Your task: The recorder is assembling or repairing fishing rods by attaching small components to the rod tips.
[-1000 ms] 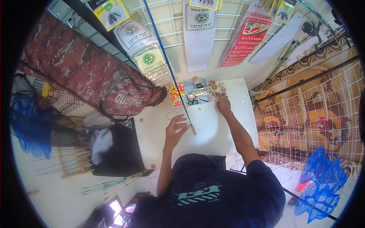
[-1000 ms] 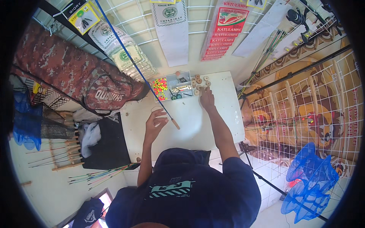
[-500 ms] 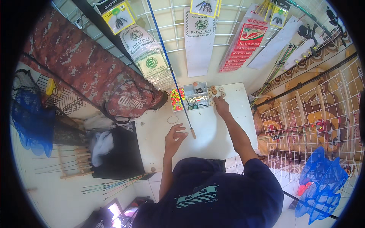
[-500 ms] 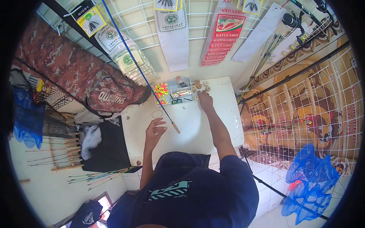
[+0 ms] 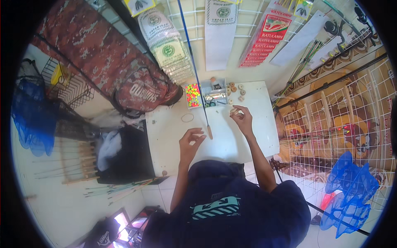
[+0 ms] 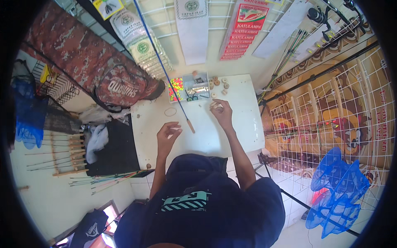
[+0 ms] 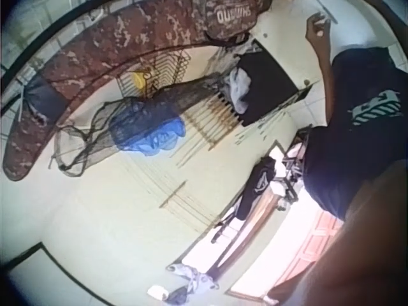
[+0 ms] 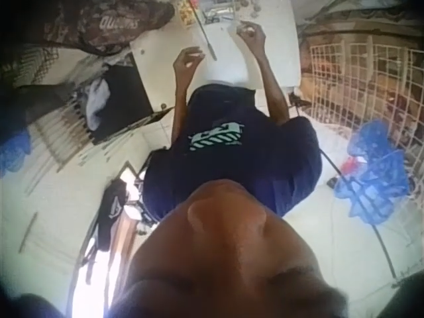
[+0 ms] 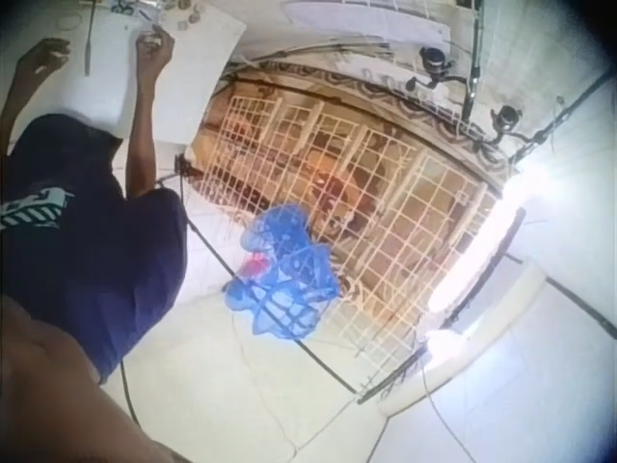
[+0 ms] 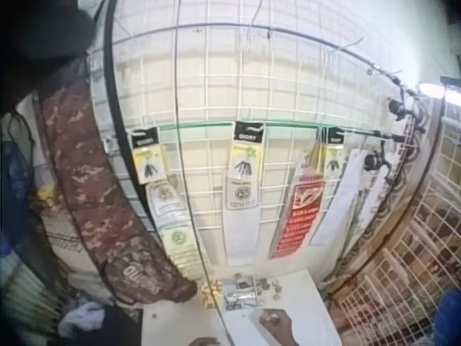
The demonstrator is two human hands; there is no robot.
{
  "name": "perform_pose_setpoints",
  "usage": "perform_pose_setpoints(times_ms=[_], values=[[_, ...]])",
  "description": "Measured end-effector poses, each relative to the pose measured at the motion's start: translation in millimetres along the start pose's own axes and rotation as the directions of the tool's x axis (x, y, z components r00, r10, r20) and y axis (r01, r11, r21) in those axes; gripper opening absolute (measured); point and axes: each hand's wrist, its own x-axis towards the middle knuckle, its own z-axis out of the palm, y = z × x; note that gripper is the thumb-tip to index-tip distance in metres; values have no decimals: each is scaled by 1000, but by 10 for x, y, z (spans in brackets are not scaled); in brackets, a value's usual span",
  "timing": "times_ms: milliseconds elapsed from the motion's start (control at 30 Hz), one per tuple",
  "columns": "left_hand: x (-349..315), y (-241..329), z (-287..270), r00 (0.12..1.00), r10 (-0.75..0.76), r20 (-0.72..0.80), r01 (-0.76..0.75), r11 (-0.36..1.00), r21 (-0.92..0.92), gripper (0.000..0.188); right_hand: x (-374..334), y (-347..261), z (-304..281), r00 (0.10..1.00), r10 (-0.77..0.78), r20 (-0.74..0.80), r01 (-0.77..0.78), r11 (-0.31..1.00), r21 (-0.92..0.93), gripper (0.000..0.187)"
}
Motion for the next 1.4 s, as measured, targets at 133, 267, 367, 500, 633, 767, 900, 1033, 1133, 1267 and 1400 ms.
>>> perform_pose_setpoints(times_ms=[133, 267, 367, 500, 633, 767, 900, 1033, 1133, 1267, 1400], values=[[-4, 208, 183, 964, 226, 136, -240, 967, 89, 48, -463, -796, 47, 963, 132, 236, -185, 958, 220, 30], [-31, 320, 228, 954, 256, 156, -266, 963, 48, 45, -800, -1078, 173, 929, 100, 356, -215, 929, 300, 30], [-106, 329, 173, 950, 245, 192, -248, 969, -7, 39, -929, -1182, 197, 909, 176, 377, -333, 852, 405, 27], [-243, 326, 124, 963, 188, 193, -184, 982, -38, 35, -991, -1227, 137, 891, 158, 426, -318, 886, 338, 23], [-320, 394, 92, 972, 114, 206, -90, 989, -121, 34, -1039, -1334, 112, 967, 115, 226, -160, 968, 192, 20], [-316, 420, 111, 970, 160, 184, -126, 975, -184, 36, -1057, -1506, 95, 983, -161, 89, 163, 987, -7, 22], [-327, 503, 136, 970, 183, 158, -140, 958, -250, 36, -1069, -1634, 99, 963, -260, 69, 266, 958, -105, 18], [-321, 480, 93, 961, 220, 168, -183, 960, -211, 34, -1057, -1669, 90, 934, -344, 97, 356, 919, -168, 20], [-332, 510, 83, 954, 265, 144, -248, 961, -123, 33, -1067, -1688, 100, 945, -308, 113, 322, 936, -141, 18], [-375, 533, 104, 952, 272, 137, -254, 957, -137, 35, -1105, -1684, 122, 957, -269, 113, 280, 954, -108, 17], [-403, 569, 112, 959, 248, 141, -219, 957, -192, 38, -1130, -1707, 120, 956, -270, 117, 281, 955, -93, 17]])
